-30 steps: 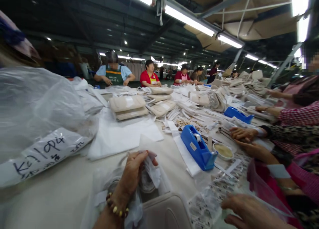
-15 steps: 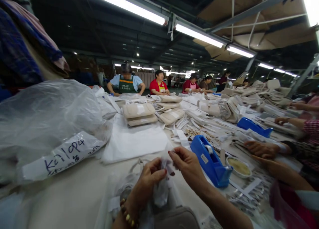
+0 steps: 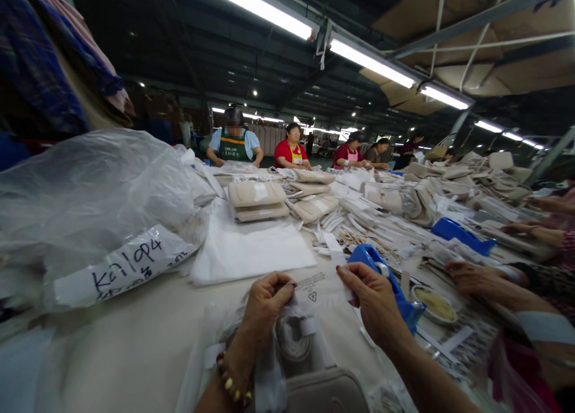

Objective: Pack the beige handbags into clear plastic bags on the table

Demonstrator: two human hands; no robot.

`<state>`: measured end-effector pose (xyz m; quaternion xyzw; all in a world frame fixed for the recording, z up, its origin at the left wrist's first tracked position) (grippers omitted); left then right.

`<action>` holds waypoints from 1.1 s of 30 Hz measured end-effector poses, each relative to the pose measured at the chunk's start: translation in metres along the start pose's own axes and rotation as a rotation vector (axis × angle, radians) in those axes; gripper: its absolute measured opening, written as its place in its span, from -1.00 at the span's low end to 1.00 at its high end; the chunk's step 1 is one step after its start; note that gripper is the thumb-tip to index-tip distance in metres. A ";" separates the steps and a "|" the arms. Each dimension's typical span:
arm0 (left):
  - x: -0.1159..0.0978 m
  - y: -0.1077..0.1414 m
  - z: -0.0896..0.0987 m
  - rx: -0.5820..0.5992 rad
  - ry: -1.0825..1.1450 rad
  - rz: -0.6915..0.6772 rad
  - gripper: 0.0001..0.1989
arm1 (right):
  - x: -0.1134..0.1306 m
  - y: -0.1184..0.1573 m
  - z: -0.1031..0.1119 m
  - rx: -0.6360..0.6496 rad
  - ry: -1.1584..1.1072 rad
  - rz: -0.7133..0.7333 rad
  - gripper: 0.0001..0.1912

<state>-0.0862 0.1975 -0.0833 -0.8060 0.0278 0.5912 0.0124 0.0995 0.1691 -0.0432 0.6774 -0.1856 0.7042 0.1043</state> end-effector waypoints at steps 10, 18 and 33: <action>-0.012 -0.006 0.030 -0.107 0.080 -0.040 -0.77 | -0.027 0.015 0.012 -0.184 -0.299 -0.280 -0.54; -0.015 -0.013 0.055 -0.284 0.153 -0.087 -0.69 | -0.051 0.069 -0.047 -0.016 -0.451 -0.431 -0.59; -0.009 0.081 0.010 0.370 -1.150 -0.304 -0.41 | -0.089 0.064 -0.047 -0.050 -0.644 -0.417 -0.66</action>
Point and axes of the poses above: each hand's wrist, its own y-axis away from the middle knuckle, its own z-axis out of the back of the hand, x = y × z, the point moved 9 cm from there along -y, towards the middle knuckle, and after that the axes turned 7 degrees about -x, right-handed, at the moved point
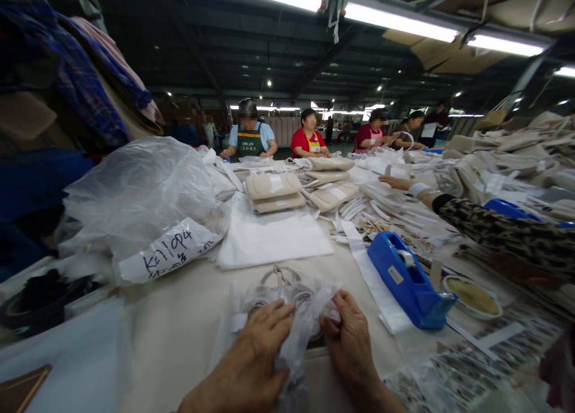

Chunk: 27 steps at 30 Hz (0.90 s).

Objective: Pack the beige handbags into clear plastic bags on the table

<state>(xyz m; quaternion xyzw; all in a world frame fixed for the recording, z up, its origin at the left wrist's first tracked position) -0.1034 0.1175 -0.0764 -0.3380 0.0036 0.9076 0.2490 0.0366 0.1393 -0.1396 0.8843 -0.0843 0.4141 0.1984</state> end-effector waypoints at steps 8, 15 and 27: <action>0.009 0.017 -0.032 -0.072 -0.369 -0.151 -0.36 | 0.008 0.005 -0.005 0.055 0.088 0.042 -0.67; 0.030 0.025 0.022 -0.629 0.180 0.114 -0.73 | 0.000 0.009 -0.008 0.120 0.142 -0.008 -0.64; 0.030 -0.025 0.101 -0.640 0.532 0.428 -0.67 | -0.013 0.006 -0.026 0.134 0.819 0.255 -0.78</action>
Point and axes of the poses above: each hand's wrist, its own y-axis away from the middle knuckle, its own z-axis out of the back of the hand, x = y × z, the point moved 9 cm from there along -y, towards the middle knuckle, and after that the axes turned 7 degrees about -x, right-handed, at the moved point
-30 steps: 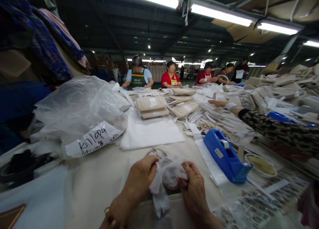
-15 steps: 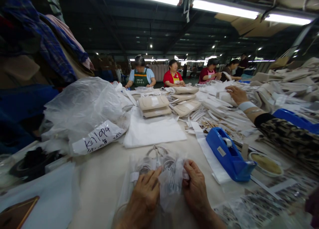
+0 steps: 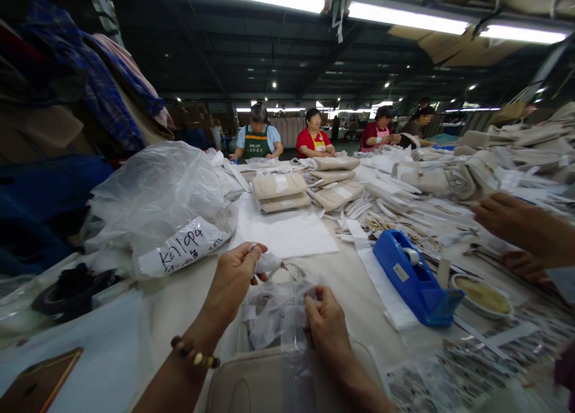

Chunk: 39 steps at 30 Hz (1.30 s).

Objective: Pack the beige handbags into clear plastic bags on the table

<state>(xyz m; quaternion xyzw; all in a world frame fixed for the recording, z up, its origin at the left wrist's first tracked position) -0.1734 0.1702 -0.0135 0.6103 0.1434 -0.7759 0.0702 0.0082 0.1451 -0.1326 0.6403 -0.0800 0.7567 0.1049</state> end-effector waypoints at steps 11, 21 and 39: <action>0.034 0.094 -0.076 0.705 -0.965 -0.475 -0.74 | 0.008 0.001 0.005 -0.032 0.049 0.041 -0.74; -0.011 0.038 -0.062 0.397 -1.092 -0.378 -0.63 | 0.003 0.006 0.014 -0.075 -0.184 0.050 -0.51; 0.072 -0.024 -0.101 0.275 -0.644 -0.311 -0.69 | 0.042 -0.092 -0.002 0.378 -0.012 0.181 -0.82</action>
Point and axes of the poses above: each hand's wrist, its own y-axis away from the middle knuckle, its own z-axis out of the back of the hand, x = y × z, the point moved 9 cm from there along -y, towards the middle knuckle, and after that the axes turned 7 degrees about -x, right-handed, at the moved point
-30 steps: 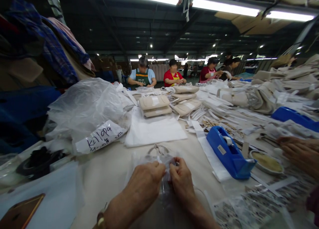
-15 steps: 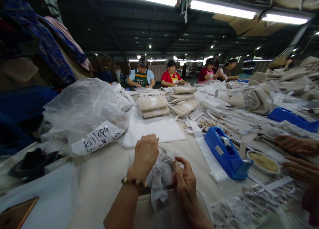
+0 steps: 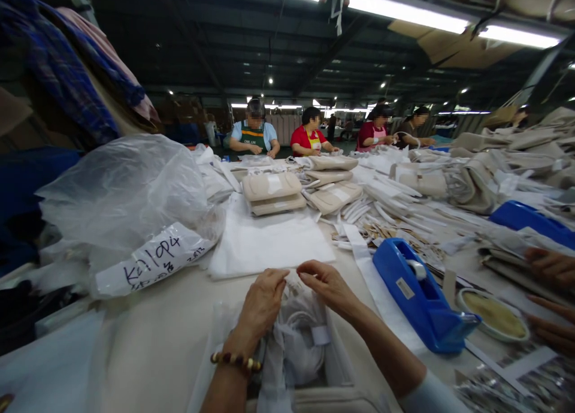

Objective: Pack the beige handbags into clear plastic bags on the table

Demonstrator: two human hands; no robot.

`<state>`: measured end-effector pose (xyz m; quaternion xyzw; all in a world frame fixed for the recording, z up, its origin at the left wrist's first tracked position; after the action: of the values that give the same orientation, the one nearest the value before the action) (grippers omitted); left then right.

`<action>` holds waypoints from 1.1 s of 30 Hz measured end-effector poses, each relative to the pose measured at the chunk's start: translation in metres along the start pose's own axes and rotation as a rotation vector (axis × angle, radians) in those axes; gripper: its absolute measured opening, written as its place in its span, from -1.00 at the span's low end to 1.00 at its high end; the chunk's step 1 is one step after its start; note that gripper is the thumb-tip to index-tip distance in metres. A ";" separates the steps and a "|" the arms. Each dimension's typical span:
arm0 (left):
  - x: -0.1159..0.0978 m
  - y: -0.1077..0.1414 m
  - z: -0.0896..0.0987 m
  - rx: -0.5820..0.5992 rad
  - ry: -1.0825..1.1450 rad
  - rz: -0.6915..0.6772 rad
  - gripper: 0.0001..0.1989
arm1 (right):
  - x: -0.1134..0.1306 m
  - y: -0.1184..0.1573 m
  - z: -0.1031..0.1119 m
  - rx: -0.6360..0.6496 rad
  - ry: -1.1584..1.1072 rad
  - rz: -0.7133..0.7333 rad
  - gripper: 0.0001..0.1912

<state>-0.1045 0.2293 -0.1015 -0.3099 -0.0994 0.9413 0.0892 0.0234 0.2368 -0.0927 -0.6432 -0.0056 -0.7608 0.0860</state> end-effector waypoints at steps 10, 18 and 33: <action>0.001 0.005 -0.002 -0.033 -0.012 -0.033 -0.81 | -0.040 -0.015 -0.034 0.298 -0.186 -0.252 -0.79; -0.002 0.006 0.002 -0.099 -0.030 -0.052 -0.84 | -0.044 -0.008 -0.038 0.314 -0.202 -0.371 -0.84; -0.007 0.013 0.015 -0.172 0.088 -0.091 -0.85 | -0.032 -0.002 -0.033 0.389 -0.139 -0.356 -0.83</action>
<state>-0.1096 0.2129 -0.0887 -0.3528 -0.1899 0.9097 0.1094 -0.0043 0.2391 -0.1295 -0.6541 -0.2702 -0.7028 0.0722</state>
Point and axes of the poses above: each hand's wrist, its own y-axis away from the middle knuckle, its own z-axis out of the back of the hand, x = y × z, the point moved 9 cm from there along -y, towards the middle knuckle, and after that the axes turned 7 degrees about -x, right-handed, at the moved point
